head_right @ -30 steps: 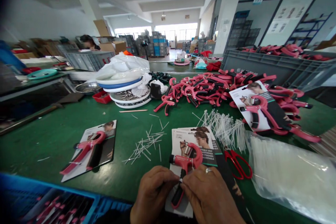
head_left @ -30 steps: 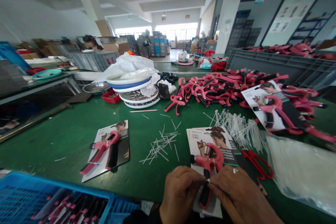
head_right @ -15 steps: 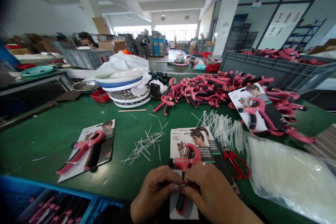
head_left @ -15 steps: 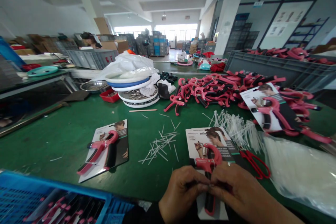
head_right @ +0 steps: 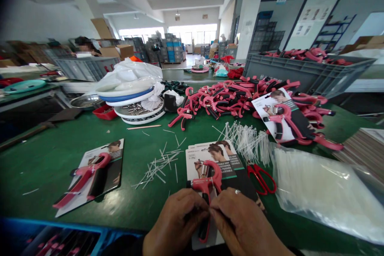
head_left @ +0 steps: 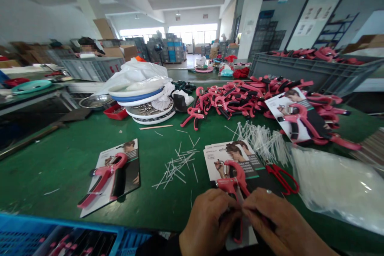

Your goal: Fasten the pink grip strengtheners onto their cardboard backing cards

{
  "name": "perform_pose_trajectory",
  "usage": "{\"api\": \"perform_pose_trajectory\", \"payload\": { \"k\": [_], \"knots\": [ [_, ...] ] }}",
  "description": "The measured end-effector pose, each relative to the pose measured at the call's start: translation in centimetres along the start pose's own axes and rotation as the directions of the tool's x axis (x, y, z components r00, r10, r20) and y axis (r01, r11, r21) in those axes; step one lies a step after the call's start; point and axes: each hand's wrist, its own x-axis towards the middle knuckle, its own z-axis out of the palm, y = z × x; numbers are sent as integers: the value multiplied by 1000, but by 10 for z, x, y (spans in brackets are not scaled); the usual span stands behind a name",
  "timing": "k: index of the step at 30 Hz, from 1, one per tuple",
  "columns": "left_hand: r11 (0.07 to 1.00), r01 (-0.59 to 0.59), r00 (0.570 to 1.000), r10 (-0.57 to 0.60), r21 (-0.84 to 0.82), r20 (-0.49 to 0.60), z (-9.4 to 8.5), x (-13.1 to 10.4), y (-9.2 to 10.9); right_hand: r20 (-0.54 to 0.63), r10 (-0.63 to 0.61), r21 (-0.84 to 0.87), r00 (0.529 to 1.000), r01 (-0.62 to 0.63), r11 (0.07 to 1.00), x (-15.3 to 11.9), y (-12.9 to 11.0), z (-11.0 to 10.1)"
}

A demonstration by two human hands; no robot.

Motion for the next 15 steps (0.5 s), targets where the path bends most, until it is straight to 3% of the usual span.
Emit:
{"api": "perform_pose_trajectory", "payload": {
  "k": [6, 12, 15],
  "knots": [
    [992, 99, 993, -103, 80, 53, 3, 3, 12, -160, -18, -237, 987, -20, 971, -13, -5, 16],
    [976, 152, 980, -168, 154, 103, -5, 5, 16, -296, -5, -265, 955, -78, 961, -25, 1, 15],
    [975, 164, 977, -181, 148, 110, -7, 7, 18, -221, 111, -154, 969, -147, 977, -28, 4, 7]
  ]
}}
